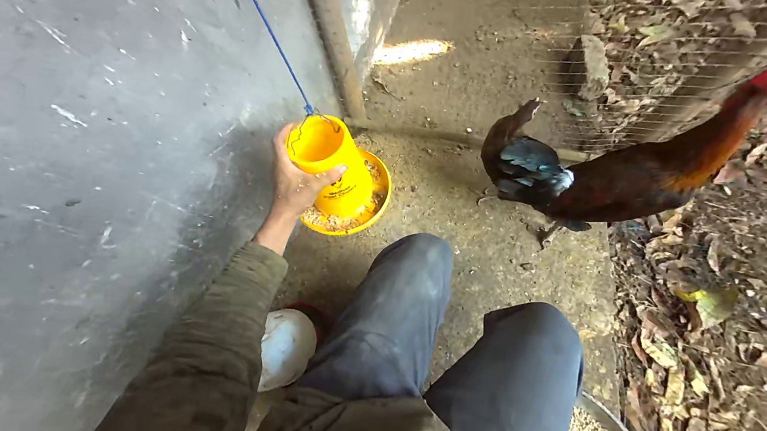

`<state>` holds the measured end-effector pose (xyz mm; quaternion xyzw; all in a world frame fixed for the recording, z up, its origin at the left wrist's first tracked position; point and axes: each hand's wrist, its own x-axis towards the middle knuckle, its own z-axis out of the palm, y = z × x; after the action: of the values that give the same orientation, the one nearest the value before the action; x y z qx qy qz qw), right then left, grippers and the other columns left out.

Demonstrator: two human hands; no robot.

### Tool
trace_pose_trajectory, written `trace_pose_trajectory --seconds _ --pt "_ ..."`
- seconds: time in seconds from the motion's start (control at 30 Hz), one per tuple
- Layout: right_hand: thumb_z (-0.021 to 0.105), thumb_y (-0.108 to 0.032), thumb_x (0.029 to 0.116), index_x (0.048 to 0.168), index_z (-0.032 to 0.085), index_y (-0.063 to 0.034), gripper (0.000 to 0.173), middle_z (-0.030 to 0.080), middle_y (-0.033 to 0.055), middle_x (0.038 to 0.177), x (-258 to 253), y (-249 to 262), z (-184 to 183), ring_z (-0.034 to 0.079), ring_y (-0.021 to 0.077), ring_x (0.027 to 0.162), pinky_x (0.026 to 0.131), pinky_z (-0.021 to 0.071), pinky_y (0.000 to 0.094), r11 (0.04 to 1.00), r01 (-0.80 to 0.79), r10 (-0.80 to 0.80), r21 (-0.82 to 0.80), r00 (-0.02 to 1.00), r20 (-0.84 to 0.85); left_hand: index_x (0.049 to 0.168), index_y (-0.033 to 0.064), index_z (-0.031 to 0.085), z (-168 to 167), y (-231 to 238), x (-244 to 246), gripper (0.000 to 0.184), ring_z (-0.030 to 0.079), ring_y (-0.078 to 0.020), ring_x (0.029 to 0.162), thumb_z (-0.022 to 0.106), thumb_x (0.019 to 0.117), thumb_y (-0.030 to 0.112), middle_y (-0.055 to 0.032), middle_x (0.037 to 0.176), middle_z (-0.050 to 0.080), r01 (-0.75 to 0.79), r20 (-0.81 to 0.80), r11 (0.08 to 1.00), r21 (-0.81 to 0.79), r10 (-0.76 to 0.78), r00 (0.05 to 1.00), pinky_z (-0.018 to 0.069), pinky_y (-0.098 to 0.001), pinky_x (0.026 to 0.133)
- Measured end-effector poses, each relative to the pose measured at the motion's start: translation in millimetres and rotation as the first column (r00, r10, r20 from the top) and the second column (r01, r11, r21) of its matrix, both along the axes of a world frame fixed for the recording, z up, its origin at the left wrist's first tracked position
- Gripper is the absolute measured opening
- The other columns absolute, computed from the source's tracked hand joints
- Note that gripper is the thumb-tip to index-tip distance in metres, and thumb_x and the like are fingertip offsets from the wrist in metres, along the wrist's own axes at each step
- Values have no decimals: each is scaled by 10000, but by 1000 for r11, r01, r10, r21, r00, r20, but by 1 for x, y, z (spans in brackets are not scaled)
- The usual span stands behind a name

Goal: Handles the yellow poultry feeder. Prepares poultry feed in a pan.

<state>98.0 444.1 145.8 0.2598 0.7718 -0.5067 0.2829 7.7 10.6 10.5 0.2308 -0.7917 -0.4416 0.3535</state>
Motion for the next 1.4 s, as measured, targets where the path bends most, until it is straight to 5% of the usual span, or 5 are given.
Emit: trace_pose_trajectory --seconds 0.17,0.27,0.63,0.97,1.4 --pt "560 -191 963 919 617 -277 112 644 -153 702 -43 128 -224 557 -44 551 494 464 152 822 143 -490 -551 669 -558 1501 29 339 1 4 4 1123 568 -164 1240 900 598 389 -175 1393 534 -20 10 1000 5 20 1000 489 -337 1043" --pt "741 -373 869 902 701 -425 74 667 -192 796 -104 110 -200 570 -46 601 518 476 154 766 -168 -401 -621 630 -665 1504 39 339 0 6 7 1131 565 -171 1257 914 603 408 -173 1403 533 -5 15 1000 -4 5 1000 488 -354 1060" --pt "626 -57 837 915 616 -188 153 648 -5 785 -208 -213 -138 472 47 460 383 391 199 313 -521 -262 -794 756 -600 1488 32 366 7 35 18 1111 573 -211 1257 927 595 381 -181 1388 551 -20 48 1000 1 20 999 489 -396 1065" --pt "603 -123 931 980 616 -164 65 561 12 754 -197 -279 -173 525 104 603 535 469 273 611 -531 -11 -587 735 -678 1508 60 341 7 44 26 1105 587 -231 1243 933 625 359 -181 1392 549 -38 62 998 57 34 998 499 -425 1043" --pt "607 -19 809 851 637 -69 72 638 20 784 -184 -313 -190 618 104 694 592 536 278 723 -333 -277 -605 662 -696 1499 22 332 2 41 2 1155 544 -200 1293 934 603 432 -188 1431 506 -221 44 975 34 219 975 468 -353 1085"
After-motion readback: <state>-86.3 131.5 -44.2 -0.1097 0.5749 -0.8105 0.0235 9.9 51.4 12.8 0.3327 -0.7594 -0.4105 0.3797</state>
